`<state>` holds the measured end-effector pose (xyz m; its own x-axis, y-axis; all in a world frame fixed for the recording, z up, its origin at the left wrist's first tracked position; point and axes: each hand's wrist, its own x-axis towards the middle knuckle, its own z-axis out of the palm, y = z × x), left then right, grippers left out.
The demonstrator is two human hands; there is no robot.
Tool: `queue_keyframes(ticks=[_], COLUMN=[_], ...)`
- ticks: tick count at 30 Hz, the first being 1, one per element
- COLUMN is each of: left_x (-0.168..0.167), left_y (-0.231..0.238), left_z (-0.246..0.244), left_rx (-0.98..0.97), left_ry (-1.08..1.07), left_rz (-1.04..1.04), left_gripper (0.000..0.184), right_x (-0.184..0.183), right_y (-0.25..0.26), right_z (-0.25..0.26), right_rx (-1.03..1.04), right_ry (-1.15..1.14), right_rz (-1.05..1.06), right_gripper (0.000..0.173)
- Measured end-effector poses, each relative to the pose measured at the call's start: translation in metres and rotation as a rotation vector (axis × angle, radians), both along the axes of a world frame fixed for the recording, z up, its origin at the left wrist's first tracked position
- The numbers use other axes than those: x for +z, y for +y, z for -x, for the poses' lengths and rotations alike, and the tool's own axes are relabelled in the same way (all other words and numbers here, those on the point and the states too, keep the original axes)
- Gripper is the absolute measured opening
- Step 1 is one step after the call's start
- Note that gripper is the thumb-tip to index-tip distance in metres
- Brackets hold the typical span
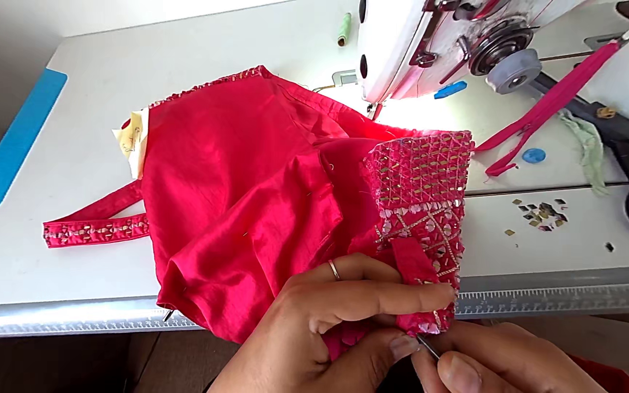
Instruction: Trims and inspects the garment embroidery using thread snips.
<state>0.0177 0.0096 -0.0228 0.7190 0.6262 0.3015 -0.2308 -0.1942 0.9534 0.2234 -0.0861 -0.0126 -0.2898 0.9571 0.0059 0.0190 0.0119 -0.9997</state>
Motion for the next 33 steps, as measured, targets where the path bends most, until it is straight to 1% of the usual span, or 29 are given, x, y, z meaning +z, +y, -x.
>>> queue_keyframes(ticks=[5,9,14,19,33], left_x=[-0.0024,-0.0021,-0.0033,-0.0043,-0.0044], left_y=[-0.001,-0.0035,-0.0039,-0.0033,-0.002], left_z=[-0.0001,-0.0016,-0.002,-0.0023,-0.0016], left_rx=[-0.004,-0.01,-0.02,-0.024,-0.034], left_ry=[-0.031,-0.075,-0.101,-0.132,-0.122], left_rz=[0.044,0.113,0.145,0.166,0.154], left_gripper=[0.028,0.032,0.032,0.029,0.029], right_x=[-0.0015,-0.002,-0.0007,-0.0011,0.0006], right_y=[-0.0001,0.0006,0.0005,0.0012,0.0003], right_z=[-0.0002,0.0001,-0.0012,-0.0035,-0.0025], right_rx=[0.004,0.009,0.047,0.077,0.069], right_ry=[0.017,0.054,0.119,0.156,0.143], right_rz=[-0.014,-0.012,0.013,0.022,0.051], right_gripper=[0.038,0.037,0.042,0.043,0.044])
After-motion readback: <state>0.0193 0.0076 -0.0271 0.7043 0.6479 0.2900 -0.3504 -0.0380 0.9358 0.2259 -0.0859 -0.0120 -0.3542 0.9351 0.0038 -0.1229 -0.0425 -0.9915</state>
